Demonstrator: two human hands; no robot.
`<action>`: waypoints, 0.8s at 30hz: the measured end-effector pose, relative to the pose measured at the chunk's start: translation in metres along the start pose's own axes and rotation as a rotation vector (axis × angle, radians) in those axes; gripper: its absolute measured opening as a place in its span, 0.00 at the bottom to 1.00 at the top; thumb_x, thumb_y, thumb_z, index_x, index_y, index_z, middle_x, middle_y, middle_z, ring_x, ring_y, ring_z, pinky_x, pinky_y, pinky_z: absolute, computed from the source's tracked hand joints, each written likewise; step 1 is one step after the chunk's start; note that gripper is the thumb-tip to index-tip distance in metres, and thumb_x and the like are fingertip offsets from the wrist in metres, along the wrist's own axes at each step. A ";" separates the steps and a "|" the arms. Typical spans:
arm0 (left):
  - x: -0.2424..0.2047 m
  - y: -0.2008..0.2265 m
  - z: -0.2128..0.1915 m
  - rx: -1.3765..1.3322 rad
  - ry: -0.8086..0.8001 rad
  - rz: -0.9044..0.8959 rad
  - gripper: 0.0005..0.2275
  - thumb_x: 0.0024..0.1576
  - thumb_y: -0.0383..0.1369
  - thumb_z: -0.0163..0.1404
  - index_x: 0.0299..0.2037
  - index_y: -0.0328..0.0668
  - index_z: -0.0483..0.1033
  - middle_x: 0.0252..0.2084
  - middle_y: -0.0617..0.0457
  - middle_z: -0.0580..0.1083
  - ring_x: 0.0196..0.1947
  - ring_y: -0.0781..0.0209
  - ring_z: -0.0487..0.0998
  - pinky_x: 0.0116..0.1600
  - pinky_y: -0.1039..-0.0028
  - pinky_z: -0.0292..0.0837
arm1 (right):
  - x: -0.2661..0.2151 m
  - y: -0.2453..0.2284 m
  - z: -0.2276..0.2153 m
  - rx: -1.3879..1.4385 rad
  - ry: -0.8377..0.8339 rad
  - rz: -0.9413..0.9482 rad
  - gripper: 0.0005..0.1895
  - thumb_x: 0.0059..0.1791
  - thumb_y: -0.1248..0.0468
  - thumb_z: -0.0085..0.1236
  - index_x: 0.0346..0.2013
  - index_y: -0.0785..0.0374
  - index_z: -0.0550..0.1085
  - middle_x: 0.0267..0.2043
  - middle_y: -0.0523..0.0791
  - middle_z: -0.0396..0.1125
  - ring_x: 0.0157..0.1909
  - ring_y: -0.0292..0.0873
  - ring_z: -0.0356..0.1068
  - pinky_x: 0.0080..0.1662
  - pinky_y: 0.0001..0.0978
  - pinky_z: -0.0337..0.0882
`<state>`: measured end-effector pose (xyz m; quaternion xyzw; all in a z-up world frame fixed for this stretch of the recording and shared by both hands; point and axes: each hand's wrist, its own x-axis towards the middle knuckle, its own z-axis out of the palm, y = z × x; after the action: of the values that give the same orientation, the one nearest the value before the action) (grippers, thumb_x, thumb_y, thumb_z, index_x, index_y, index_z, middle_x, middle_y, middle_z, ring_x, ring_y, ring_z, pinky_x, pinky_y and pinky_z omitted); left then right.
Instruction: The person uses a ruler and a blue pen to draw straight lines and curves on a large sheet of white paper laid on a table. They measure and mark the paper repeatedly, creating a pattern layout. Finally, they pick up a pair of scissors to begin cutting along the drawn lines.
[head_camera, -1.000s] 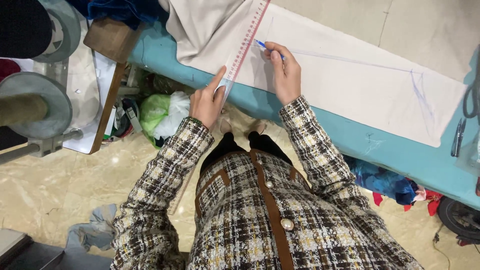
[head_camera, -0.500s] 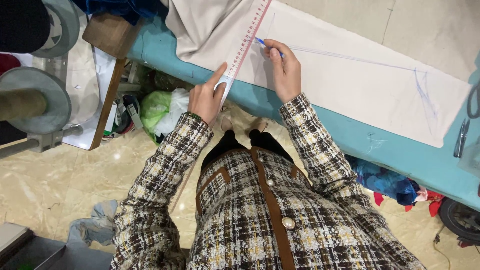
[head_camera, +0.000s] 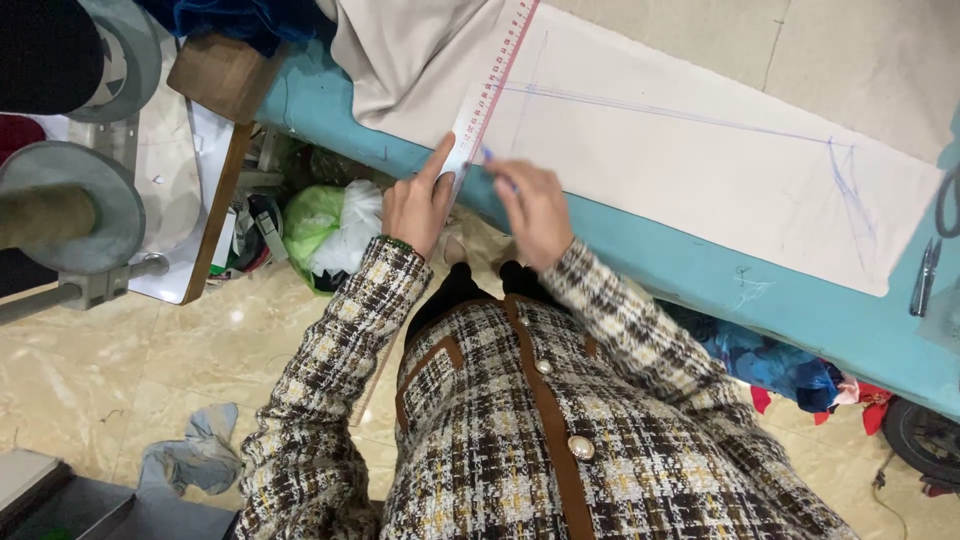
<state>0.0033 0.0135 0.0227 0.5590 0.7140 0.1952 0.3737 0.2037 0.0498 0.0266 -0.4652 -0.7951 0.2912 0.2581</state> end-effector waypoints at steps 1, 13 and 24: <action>-0.001 0.000 0.000 -0.005 0.013 0.002 0.23 0.66 0.40 0.45 0.71 0.81 0.59 0.39 0.30 0.80 0.43 0.27 0.80 0.53 0.42 0.72 | -0.007 -0.014 -0.004 0.058 -0.056 0.003 0.12 0.59 0.63 0.48 0.56 0.58 0.75 0.50 0.47 0.74 0.55 0.53 0.73 0.58 0.48 0.68; -0.027 -0.027 0.013 -0.302 0.354 0.190 0.22 0.65 0.30 0.50 0.70 0.61 0.68 0.43 0.38 0.79 0.33 0.39 0.79 0.40 0.55 0.75 | -0.061 0.012 -0.026 0.245 -0.093 0.096 0.14 0.61 0.60 0.44 0.39 0.57 0.78 0.35 0.45 0.72 0.41 0.53 0.73 0.49 0.43 0.73; 0.008 0.056 -0.084 -0.672 0.680 0.438 0.24 0.68 0.18 0.51 0.73 0.45 0.62 0.24 0.45 0.77 0.20 0.57 0.78 0.28 0.71 0.77 | -0.070 -0.012 -0.035 0.337 -0.089 0.146 0.09 0.59 0.62 0.47 0.46 0.60 0.75 0.37 0.51 0.68 0.42 0.59 0.72 0.47 0.52 0.72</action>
<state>-0.0243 0.0494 0.1137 0.4494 0.5596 0.6572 0.2299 0.2510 -0.0095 0.0493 -0.4585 -0.7097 0.4588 0.2751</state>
